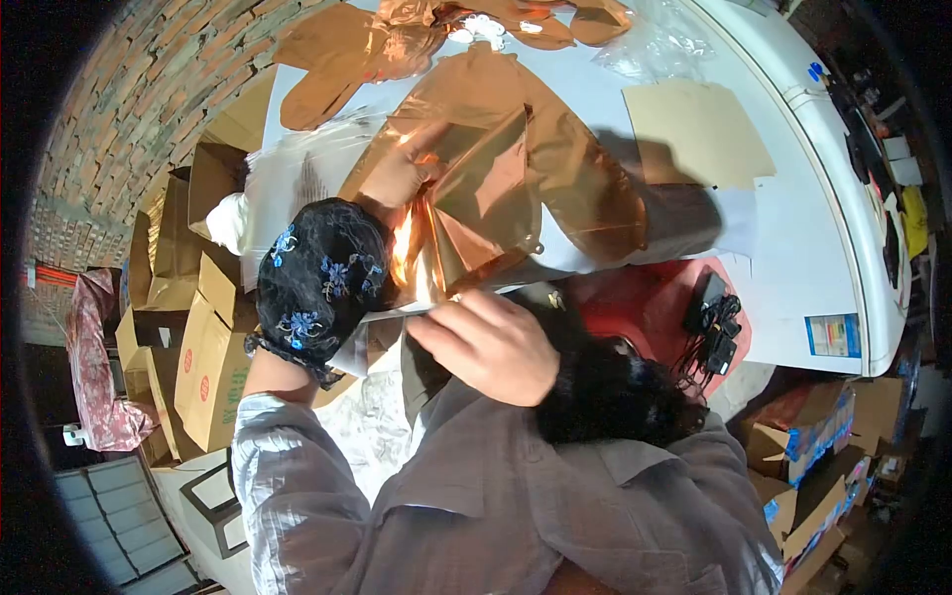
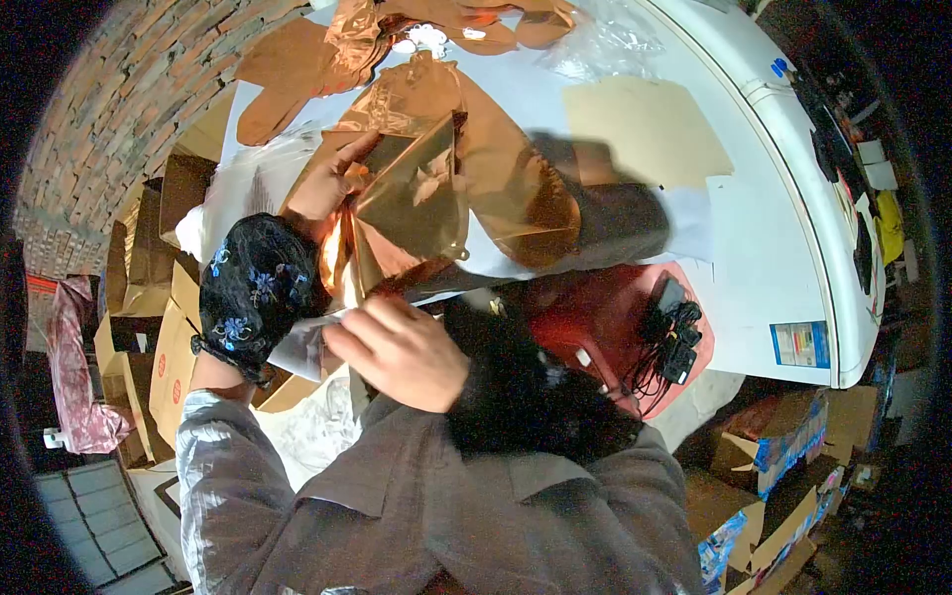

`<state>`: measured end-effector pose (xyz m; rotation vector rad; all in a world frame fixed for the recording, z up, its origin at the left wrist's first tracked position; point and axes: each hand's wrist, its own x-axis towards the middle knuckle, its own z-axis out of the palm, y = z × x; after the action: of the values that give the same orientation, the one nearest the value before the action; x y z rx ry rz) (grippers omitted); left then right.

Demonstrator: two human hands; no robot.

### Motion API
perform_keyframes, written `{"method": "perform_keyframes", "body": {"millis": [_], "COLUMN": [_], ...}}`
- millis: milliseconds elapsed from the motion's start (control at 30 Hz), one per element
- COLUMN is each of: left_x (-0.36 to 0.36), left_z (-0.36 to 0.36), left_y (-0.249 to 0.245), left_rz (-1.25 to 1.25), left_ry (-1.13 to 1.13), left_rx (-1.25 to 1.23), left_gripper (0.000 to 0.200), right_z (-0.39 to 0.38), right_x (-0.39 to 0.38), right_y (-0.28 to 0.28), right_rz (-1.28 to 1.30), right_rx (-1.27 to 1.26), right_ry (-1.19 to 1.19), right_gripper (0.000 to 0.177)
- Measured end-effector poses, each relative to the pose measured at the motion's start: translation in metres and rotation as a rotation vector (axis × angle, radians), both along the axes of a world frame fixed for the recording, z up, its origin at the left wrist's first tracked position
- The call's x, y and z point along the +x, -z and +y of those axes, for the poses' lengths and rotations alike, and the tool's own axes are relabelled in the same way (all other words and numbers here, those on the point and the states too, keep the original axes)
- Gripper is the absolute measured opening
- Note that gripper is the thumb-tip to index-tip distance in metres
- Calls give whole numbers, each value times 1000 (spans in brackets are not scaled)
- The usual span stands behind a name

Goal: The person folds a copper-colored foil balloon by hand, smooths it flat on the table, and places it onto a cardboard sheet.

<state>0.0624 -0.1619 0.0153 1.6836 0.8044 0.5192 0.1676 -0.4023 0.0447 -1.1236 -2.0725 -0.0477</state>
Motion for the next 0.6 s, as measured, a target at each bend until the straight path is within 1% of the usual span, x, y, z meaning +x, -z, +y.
{"method": "perform_keyframes", "body": {"millis": [33,100,200,300,333,400,433,533,600], "left_x": [0,-1,0,-4,-3,1,6,18,9], "left_z": [-1,0,4,16,16,14,3,-14,0], "left_y": [-3,-13,-17,-6,-6,-12,-21,-44,-25], "left_rz": [-22,-71,-23,38,172,438,554,779,611], "left_ry": [-5,-21,-55,-10,-7,-1,-61,-115,-81], "left_rx": [-101,-299,-244,-28,191,633,632,560,591], "left_gripper": [71,71,71,68,67,65,65,66,66], "right_z": [-6,-15,-26,-30,-30,-28,-26,-24,-23], "right_x": [2,15,37,49,51,55,56,58,58], "right_y": [5,21,26,27,27,28,29,30,32], "right_rz": [205,331,502,625,659,670,676,656,661], "right_rx": [-84,-243,-473,-633,-674,-654,-643,-635,-626], "right_ry": [6,52,127,233,272,279,281,281,270], "right_gripper": [27,21,15,14,14,14,15,14,15]}}
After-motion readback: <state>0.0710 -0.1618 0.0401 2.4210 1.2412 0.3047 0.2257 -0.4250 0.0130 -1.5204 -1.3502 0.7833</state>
